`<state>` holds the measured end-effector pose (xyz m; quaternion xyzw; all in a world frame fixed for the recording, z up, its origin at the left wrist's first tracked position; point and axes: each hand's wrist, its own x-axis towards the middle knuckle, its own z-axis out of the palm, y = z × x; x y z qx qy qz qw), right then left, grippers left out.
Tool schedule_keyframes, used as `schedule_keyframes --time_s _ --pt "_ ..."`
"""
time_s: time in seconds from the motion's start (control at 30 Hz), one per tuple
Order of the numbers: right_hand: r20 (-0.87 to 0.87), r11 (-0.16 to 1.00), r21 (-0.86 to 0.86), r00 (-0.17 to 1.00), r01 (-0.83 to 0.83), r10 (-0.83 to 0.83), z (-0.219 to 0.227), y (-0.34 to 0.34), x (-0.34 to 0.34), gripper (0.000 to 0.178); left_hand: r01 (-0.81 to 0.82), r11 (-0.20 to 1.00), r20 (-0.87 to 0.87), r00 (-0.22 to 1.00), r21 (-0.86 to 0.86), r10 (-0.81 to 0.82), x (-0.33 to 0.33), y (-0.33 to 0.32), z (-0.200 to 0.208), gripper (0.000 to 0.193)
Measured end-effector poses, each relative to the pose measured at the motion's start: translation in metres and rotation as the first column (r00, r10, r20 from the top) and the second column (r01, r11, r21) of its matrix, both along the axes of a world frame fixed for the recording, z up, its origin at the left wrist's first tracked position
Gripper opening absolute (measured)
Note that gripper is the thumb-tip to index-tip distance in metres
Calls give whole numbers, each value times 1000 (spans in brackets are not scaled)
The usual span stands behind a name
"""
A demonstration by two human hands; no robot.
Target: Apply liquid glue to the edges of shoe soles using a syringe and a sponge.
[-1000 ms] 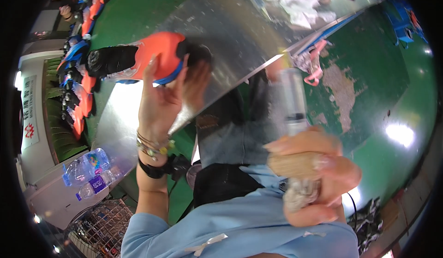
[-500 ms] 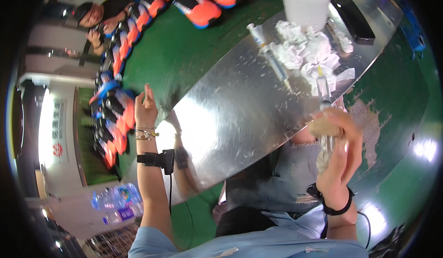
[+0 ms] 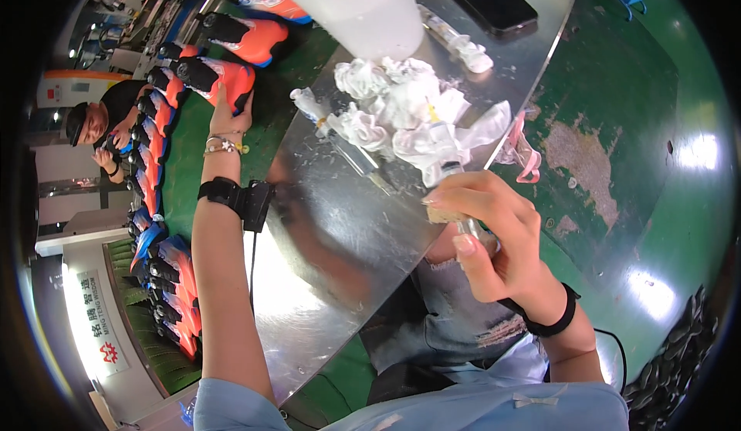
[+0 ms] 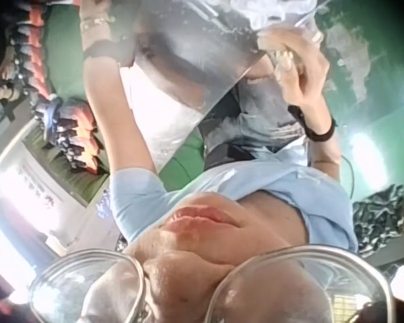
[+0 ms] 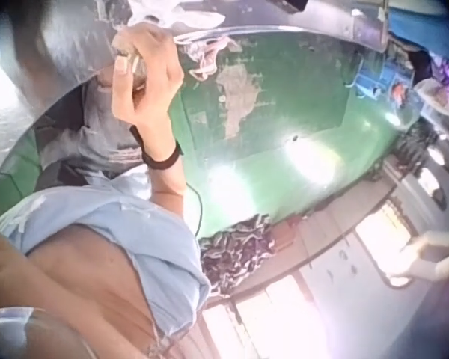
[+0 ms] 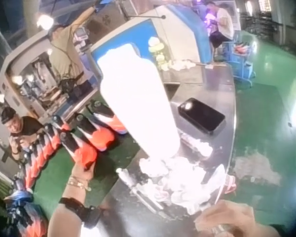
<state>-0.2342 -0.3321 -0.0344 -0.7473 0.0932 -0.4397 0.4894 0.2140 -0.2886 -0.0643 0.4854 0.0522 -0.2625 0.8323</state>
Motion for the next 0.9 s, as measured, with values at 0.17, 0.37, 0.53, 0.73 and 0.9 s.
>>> schedule_keyframes --time_s 0.17,0.37,0.53,0.73,0.9 --pt "5 998 30 998 -59 59 16 -3 -10 25 40 943 256 958 329 -130 -10 71 4 53" --pt "-16 994 53 995 -93 94 16 -2 -21 23 266 909 86 948 322 -308 -161 194 60 48" --pt "-13 984 138 993 -114 117 4 10 -8 21 -92 899 92 994 427 58 -350 325 99 53" --pt "1 912 397 994 -100 109 8 38 12 27 -159 906 -45 980 392 192 -454 463 105 44" --pt "42 973 229 999 -6 -4 10 33 19 33 -53 922 -137 984 383 113 -465 496 78 52"
